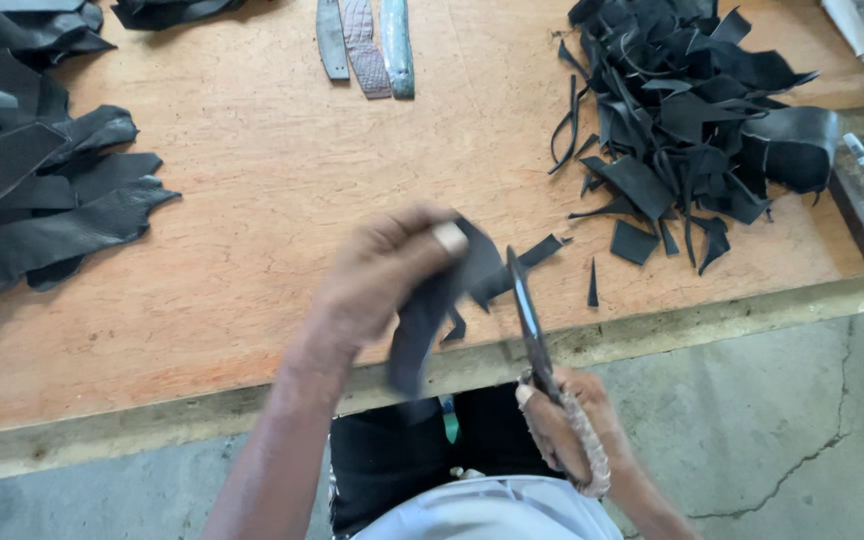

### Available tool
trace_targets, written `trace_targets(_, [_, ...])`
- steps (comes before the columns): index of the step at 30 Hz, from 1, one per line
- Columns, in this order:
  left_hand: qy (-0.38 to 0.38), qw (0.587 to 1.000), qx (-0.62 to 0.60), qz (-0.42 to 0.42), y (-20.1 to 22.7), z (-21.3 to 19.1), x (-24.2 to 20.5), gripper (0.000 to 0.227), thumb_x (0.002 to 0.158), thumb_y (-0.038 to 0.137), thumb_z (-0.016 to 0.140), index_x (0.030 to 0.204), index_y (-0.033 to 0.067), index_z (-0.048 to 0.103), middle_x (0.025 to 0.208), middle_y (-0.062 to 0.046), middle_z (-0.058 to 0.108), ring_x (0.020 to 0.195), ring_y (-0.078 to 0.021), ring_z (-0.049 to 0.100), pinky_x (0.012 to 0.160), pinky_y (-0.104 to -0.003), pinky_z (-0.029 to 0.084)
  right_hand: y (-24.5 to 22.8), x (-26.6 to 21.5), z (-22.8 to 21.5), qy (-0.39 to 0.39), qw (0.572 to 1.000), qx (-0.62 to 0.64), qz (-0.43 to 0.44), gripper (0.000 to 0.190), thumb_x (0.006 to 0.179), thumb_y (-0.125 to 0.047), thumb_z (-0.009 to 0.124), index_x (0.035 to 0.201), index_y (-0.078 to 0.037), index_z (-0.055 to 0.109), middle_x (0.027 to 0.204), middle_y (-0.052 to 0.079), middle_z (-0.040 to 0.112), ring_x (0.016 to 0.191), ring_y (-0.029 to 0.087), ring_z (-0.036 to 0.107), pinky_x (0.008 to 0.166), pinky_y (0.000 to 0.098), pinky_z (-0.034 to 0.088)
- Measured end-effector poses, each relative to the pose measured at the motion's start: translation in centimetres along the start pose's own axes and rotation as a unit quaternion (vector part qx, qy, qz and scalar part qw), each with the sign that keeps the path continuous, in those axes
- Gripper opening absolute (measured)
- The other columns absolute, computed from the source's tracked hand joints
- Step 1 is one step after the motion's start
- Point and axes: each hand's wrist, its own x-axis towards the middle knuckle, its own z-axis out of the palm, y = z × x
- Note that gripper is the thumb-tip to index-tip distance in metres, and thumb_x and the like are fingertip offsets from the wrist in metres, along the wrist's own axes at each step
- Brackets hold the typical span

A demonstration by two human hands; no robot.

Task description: The person uses scissors to trim the edges from several black leather strips on a wooden workbench, handling the strips and clearing scraps as they work.

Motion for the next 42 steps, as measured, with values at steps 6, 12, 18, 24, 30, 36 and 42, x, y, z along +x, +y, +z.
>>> trace_targets(6, [0.175,0.931,-0.159,0.280,0.7,-7.8,-3.8,0.024,0.099,0.005,0.073,0.117,0.0008,0.059,0.099,-0.013,0.071,0.078,-0.0134,0.070,0.059,-0.021,0.054,-4.0,-2.3,-0.6,-0.056,0.996,0.016,0.061,0.039,0.091,-0.022,0.061,0.061,-0.003,0.046,0.047,0.008,0.047,0.032,0.018,0.048,0.032,0.0318,0.041])
trace_targets(12, [0.468,0.723,0.417,0.291,-3.8,-8.1,-5.6,0.062,0.094,0.005,0.074,0.142,-0.0054,0.036,0.147,-0.031,0.039,0.135,-0.0342,0.044,0.108,-0.046,0.046,-4.2,-2.1,0.8,-0.094,0.995,-0.007,0.043,0.040,0.091,-0.025,0.060,0.060,-0.002,0.048,0.048,0.009,0.051,0.034,0.017,0.049,0.034,0.0303,0.041])
trace_targets(18, [0.162,0.719,0.630,0.244,-8.3,0.4,-3.9,0.098,0.098,0.059,0.046,0.160,-0.0006,0.000,0.168,-0.027,-0.006,0.156,-0.0406,-0.012,0.127,-0.055,-0.003,-4.2,-2.9,0.7,-0.010,0.997,0.078,0.014,0.031,0.088,-0.020,0.064,0.069,0.001,0.052,0.052,0.010,0.051,0.038,0.017,0.048,0.035,0.0320,0.040])
trace_targets(24, [0.076,0.698,0.680,0.209,-6.8,7.9,2.2,0.097,0.105,0.069,0.026,0.160,-0.0059,-0.003,0.166,-0.033,-0.010,0.152,-0.0448,-0.013,0.125,-0.053,-0.005,-4.2,-4.5,-2.7,0.041,0.990,0.113,-0.069,0.023,0.095,-0.015,0.067,0.088,0.003,0.053,0.070,0.015,0.051,0.054,0.021,0.052,0.044,0.0377,0.047])
trace_targets(30, [-0.035,0.795,0.532,0.290,-4.6,10.5,2.8,0.077,0.102,0.051,0.038,0.160,0.0082,0.012,0.166,-0.026,0.001,0.154,-0.0431,-0.004,0.121,-0.055,-0.007,-3.2,-4.7,-4.7,0.121,0.990,0.049,-0.060,0.026,0.090,-0.017,0.063,0.079,0.004,0.052,0.066,0.013,0.050,0.052,0.021,0.050,0.044,0.0372,0.046])
trace_targets(36, [0.200,0.926,0.253,0.195,-3.4,-1.0,-2.1,0.031,0.093,0.005,0.060,0.123,0.0076,0.067,0.125,-0.009,0.064,0.087,-0.0259,0.070,0.074,-0.039,0.064,-1.7,-4.2,-5.0,0.108,0.991,0.026,-0.080,0.016,0.096,-0.009,0.063,0.094,0.005,0.056,0.066,0.014,0.051,0.049,0.023,0.052,0.043,0.0371,0.043])
trace_targets(42, [0.462,0.720,0.514,0.066,-4.2,-9.1,-7.4,0.035,0.099,0.033,0.073,0.106,0.0019,0.058,0.112,-0.019,0.056,0.107,-0.0328,0.057,0.091,-0.049,0.050,-1.7,-2.3,-2.2,0.050,0.994,-0.082,0.044,0.031,0.091,-0.017,0.064,0.070,0.004,0.055,0.049,0.015,0.052,0.038,0.023,0.050,0.037,0.0379,0.040])
